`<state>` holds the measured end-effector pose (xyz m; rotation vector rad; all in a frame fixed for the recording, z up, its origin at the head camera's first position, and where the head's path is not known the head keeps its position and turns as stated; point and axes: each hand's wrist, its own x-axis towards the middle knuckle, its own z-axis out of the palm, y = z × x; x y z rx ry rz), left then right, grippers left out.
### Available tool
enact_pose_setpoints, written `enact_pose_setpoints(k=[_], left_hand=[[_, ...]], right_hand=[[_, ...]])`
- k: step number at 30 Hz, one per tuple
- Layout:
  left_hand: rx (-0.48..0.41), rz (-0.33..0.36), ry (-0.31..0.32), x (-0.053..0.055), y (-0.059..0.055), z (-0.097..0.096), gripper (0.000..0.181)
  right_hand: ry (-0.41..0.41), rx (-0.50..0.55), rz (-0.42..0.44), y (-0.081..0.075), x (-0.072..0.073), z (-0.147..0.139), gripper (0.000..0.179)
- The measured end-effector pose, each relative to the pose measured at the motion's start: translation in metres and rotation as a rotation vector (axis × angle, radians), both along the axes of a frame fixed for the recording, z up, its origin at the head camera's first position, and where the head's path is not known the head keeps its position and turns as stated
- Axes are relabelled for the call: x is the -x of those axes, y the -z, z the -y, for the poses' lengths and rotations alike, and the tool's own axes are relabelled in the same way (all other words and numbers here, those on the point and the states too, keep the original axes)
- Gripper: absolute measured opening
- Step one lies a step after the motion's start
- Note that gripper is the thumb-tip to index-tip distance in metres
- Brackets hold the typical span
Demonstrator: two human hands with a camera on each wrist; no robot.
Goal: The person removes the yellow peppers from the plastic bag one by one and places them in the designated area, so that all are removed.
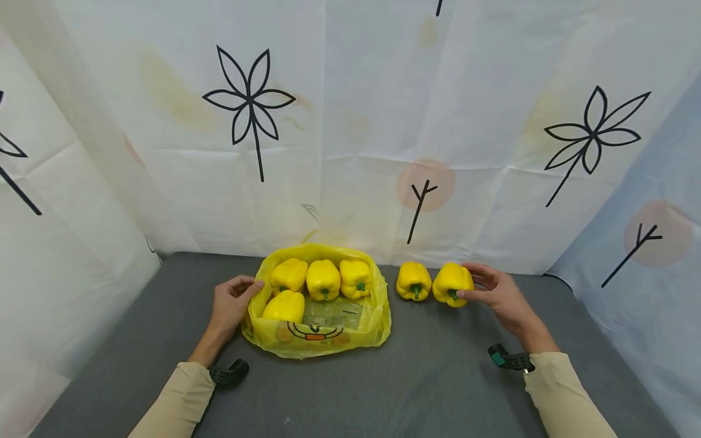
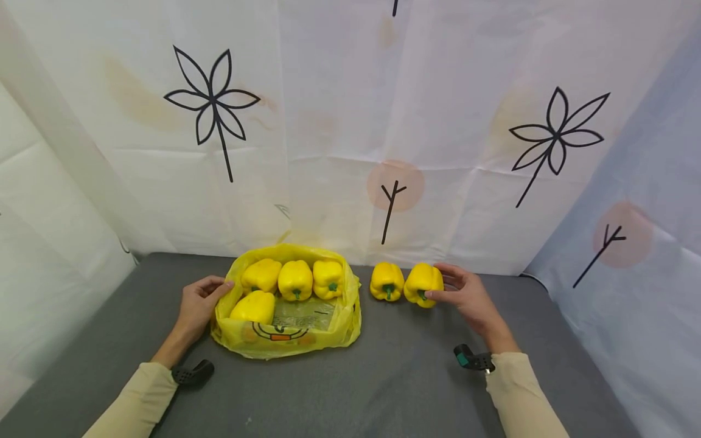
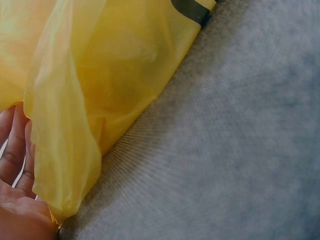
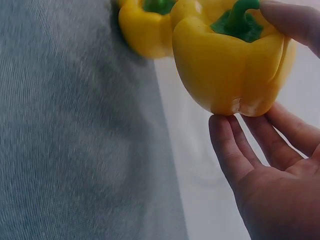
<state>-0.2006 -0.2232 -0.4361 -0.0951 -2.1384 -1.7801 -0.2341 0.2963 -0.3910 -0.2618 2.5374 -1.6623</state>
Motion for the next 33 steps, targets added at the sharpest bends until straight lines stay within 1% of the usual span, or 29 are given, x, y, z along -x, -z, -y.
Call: enact_pose_setpoints(k=[8, 14, 20, 24, 31, 33], left_hand=[[-0.014, 0.003, 0.000, 0.002, 0.004, 0.002, 0.020], [-0.015, 0.001, 0.000, 0.003, 0.004, 0.002, 0.019], [-0.018, 0.010, 0.001, 0.001, 0.001, 0.001, 0.020], [-0.011, 0.005, 0.006, 0.002, 0.002, 0.001, 0.020], [-0.028, 0.002, -0.006, 0.018, 0.027, 0.011, 0.019], [-0.030, 0.001, -0.010, 0.020, 0.030, 0.012, 0.021]], right_hand=[[-0.032, -0.019, 0.053, 0.009, 0.017, -0.006, 0.081], [-0.024, -0.034, 0.105, 0.014, 0.028, -0.007, 0.084], [-0.040, -0.042, 0.114, 0.017, 0.037, -0.009, 0.083], [-0.055, -0.041, 0.117, 0.018, 0.040, -0.010, 0.084], [-0.072, -0.032, 0.113, 0.022, 0.044, -0.012, 0.084], [-0.074, -0.028, 0.114, 0.024, 0.045, -0.012, 0.084]])
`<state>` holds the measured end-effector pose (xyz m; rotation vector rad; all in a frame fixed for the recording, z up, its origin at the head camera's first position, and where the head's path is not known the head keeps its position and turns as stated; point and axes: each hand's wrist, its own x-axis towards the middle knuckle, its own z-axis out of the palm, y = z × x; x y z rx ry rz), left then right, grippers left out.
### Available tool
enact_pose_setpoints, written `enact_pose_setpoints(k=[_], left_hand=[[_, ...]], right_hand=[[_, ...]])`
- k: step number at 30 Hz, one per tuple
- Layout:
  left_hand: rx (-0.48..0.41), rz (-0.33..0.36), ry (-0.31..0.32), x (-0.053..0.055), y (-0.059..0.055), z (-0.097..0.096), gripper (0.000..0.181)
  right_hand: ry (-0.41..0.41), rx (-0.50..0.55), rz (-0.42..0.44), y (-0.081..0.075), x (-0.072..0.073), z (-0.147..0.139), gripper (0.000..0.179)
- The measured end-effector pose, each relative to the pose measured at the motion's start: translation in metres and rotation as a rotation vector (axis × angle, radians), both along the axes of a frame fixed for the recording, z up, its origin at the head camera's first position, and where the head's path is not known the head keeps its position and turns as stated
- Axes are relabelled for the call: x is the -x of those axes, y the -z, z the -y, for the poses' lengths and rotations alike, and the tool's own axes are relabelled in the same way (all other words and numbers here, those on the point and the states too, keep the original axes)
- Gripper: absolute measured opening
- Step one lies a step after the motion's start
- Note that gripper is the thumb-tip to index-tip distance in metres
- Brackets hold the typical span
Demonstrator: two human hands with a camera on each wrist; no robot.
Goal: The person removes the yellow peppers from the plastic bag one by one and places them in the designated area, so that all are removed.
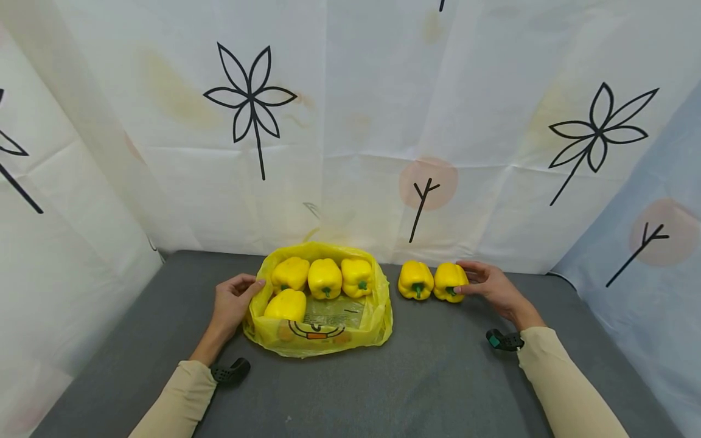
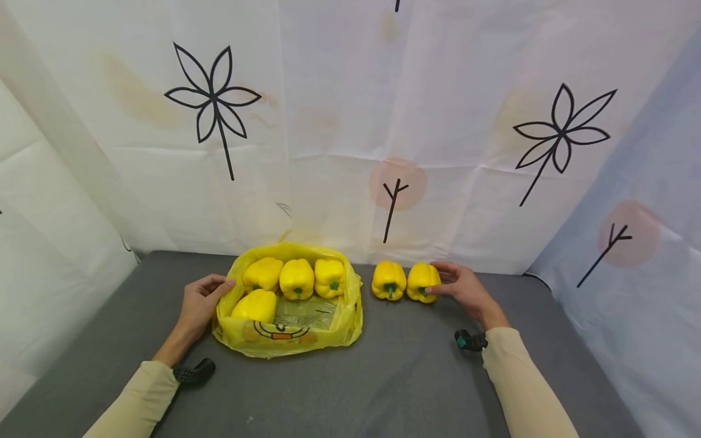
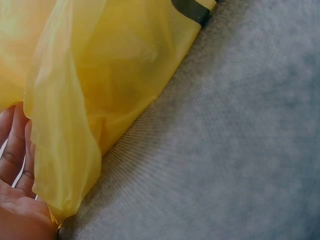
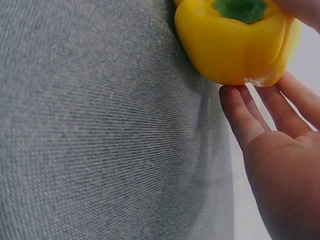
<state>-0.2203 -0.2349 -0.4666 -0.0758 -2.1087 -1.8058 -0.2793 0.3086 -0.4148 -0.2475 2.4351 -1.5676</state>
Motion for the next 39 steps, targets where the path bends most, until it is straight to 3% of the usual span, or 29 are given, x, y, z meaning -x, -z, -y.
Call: enact_pose_setpoints(k=[17, 28, 35, 39], left_hand=[[-0.012, -0.040, 0.008, 0.000, 0.002, -0.001, 0.023], [-0.010, -0.019, 0.012, 0.003, 0.001, 0.001, 0.021], [0.017, -0.005, 0.017, -0.013, -0.025, -0.009, 0.020], [0.008, 0.002, 0.009, -0.007, -0.012, -0.004, 0.020]], right_hand=[[-0.027, 0.109, 0.051, 0.010, 0.006, -0.001, 0.083], [-0.040, 0.119, 0.056, 0.006, 0.007, 0.000, 0.082], [-0.040, 0.116, 0.058, 0.005, 0.007, -0.001, 0.083], [-0.046, 0.122, 0.055, 0.002, 0.004, -0.002, 0.082]])
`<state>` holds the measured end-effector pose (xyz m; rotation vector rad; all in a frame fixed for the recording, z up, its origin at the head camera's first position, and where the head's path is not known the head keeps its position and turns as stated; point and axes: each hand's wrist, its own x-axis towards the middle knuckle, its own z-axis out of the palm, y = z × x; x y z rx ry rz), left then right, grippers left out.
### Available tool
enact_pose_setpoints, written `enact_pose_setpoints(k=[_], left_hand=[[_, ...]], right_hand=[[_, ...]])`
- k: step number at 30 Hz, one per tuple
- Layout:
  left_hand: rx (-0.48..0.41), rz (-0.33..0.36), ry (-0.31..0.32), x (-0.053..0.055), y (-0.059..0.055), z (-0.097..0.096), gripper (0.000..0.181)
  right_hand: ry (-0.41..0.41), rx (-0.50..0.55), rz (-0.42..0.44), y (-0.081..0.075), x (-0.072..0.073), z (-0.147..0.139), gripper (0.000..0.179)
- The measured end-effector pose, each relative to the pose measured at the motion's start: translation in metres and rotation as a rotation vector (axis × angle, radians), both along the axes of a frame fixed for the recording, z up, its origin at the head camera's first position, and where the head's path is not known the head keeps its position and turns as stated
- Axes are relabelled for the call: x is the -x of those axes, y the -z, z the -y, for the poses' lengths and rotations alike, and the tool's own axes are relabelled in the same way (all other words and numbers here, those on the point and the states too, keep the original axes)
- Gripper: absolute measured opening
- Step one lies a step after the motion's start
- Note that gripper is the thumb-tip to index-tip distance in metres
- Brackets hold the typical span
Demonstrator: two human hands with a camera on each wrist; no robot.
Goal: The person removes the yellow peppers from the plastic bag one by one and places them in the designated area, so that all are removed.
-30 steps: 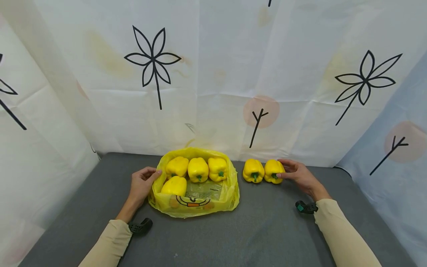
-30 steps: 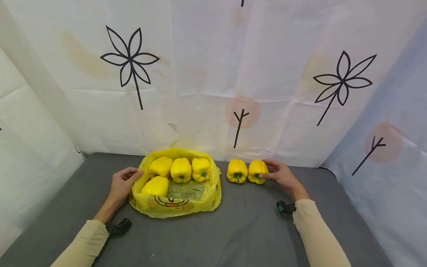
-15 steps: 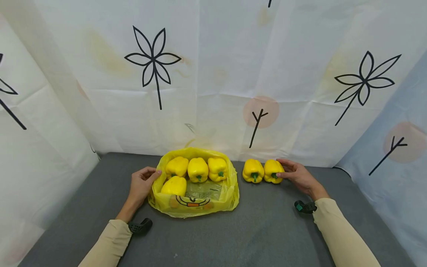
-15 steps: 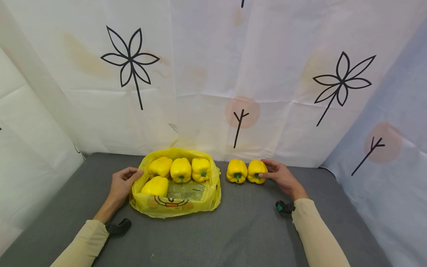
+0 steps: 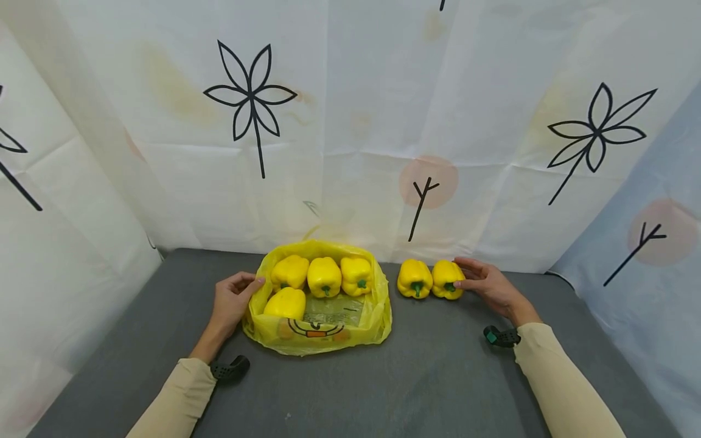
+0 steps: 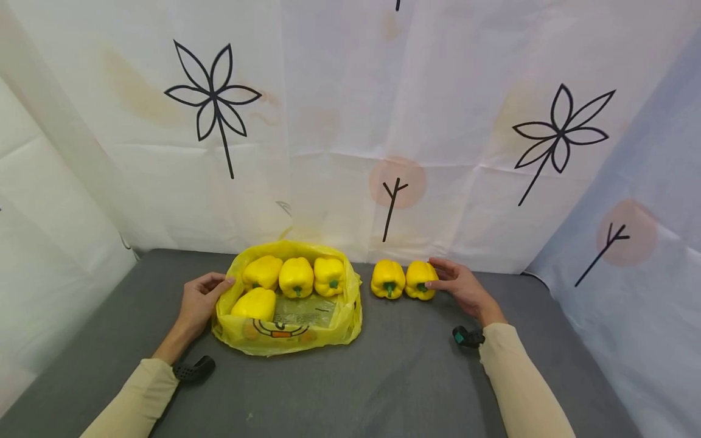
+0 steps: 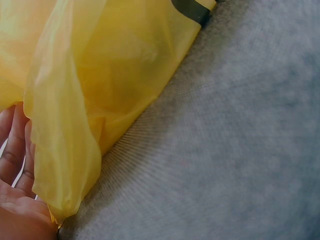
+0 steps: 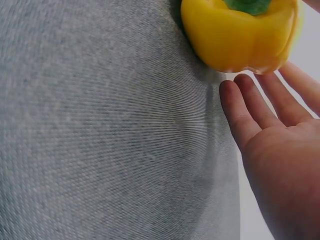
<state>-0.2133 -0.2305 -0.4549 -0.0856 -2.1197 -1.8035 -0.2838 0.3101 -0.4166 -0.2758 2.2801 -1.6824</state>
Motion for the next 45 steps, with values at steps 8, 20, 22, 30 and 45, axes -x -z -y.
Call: enact_pose_setpoints(k=[8, 20, 22, 30, 45], left_hand=[[-0.007, -0.002, -0.012, 0.008, 0.016, 0.006, 0.025], [-0.014, -0.003, 0.001, 0.007, 0.014, 0.004, 0.023], [-0.014, -0.002, 0.000, 0.007, 0.014, 0.004, 0.024], [0.017, -0.012, -0.013, 0.007, 0.015, 0.005, 0.025], [0.006, -0.016, -0.011, 0.007, 0.015, 0.005, 0.024]], right_hand=[[0.010, -0.012, -0.023, -0.007, -0.006, 0.001, 0.081], [0.062, -0.054, -0.114, -0.017, -0.018, 0.001, 0.082], [0.070, -0.063, -0.131, -0.018, -0.020, 0.001, 0.081], [0.091, -0.072, -0.168, -0.024, -0.028, 0.005, 0.082], [0.080, -0.031, -0.293, -0.033, -0.046, 0.023, 0.072]])
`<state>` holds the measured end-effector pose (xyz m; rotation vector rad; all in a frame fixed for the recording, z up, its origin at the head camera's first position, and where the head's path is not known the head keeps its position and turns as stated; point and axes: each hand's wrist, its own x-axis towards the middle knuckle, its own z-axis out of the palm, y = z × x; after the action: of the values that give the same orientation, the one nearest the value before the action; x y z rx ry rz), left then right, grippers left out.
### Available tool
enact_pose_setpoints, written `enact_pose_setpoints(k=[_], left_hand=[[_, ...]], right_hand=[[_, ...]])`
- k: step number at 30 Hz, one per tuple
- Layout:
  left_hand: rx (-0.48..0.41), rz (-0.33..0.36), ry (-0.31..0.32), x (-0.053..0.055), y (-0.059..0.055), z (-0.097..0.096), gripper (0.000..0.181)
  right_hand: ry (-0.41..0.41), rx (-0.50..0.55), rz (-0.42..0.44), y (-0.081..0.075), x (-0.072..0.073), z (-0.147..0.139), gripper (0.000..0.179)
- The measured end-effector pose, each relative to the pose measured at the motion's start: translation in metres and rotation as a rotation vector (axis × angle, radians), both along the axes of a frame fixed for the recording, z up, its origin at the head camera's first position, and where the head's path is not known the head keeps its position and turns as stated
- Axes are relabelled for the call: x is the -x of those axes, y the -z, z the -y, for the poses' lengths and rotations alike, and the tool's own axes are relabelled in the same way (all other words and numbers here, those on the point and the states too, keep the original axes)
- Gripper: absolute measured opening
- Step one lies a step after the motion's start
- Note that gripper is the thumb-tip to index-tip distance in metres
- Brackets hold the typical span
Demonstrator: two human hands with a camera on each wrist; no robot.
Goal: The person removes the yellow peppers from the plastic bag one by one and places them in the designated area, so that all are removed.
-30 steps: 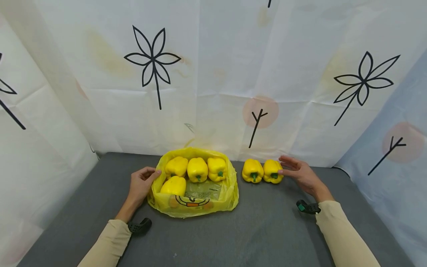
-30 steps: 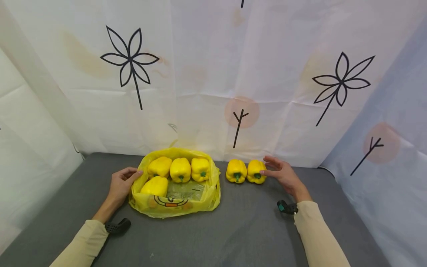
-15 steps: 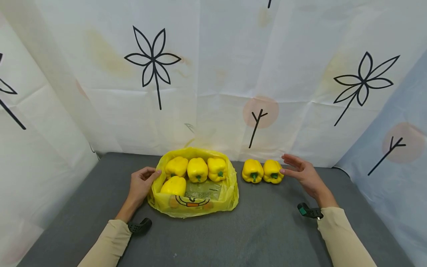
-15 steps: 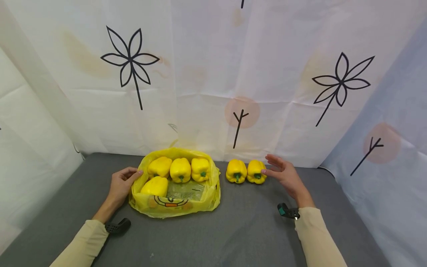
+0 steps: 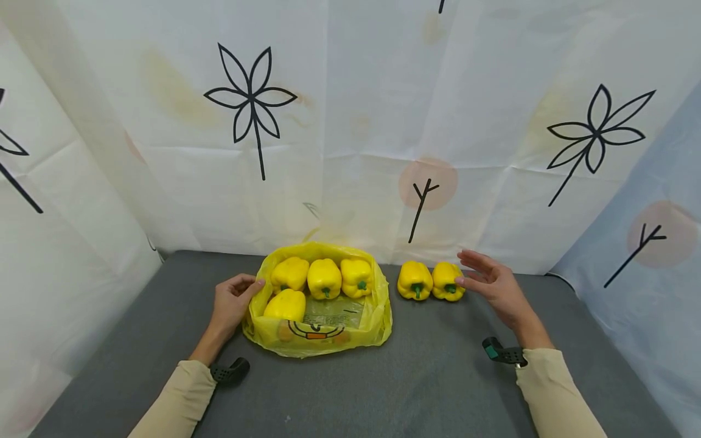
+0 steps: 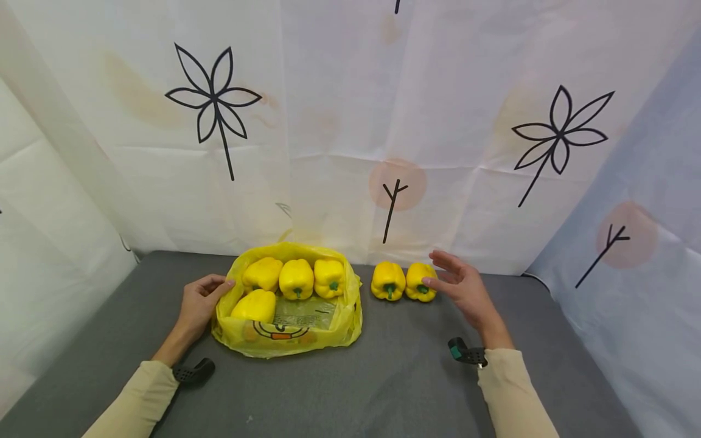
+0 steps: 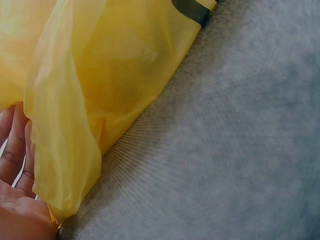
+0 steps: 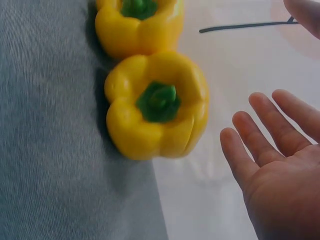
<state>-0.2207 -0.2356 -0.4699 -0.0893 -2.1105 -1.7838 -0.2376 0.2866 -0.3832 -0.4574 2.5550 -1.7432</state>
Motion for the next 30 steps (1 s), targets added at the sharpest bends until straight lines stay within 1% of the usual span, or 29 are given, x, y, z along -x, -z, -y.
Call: enact_pose_setpoints(k=[5, 10, 11, 13, 18, 20, 26, 28, 30], left_hand=[[-0.008, -0.009, 0.004, -0.001, 0.000, 0.000, 0.024], [-0.017, -0.010, 0.004, 0.000, -0.001, 0.000, 0.023], [-0.017, -0.004, 0.004, 0.000, -0.001, 0.000, 0.022], [-0.009, -0.002, 0.008, -0.005, -0.009, -0.003, 0.021], [-0.005, 0.010, 0.010, -0.005, -0.009, -0.003, 0.021], [-0.010, 0.012, 0.011, -0.003, -0.006, -0.002, 0.021], [0.007, -0.002, 0.021, -0.016, -0.029, -0.010, 0.020], [0.011, 0.005, 0.018, -0.017, -0.031, -0.011, 0.020], [0.017, 0.006, 0.018, -0.017, -0.030, -0.010, 0.020]], right_hand=[[-0.005, 0.030, -0.030, -0.003, -0.006, 0.010, 0.067], [-0.014, 0.045, -0.024, -0.006, -0.009, 0.022, 0.066], [-0.017, 0.048, -0.023, -0.006, -0.009, 0.025, 0.065], [-0.025, 0.054, -0.027, -0.007, -0.010, 0.030, 0.064], [-0.030, 0.055, -0.026, -0.008, -0.011, 0.041, 0.063], [-0.031, 0.054, -0.019, -0.010, -0.012, 0.046, 0.063], [-0.071, 0.077, -0.022, -0.015, -0.014, 0.063, 0.059], [-0.092, 0.088, -0.030, -0.016, -0.015, 0.069, 0.058], [-0.111, 0.099, -0.037, -0.016, -0.015, 0.075, 0.057]])
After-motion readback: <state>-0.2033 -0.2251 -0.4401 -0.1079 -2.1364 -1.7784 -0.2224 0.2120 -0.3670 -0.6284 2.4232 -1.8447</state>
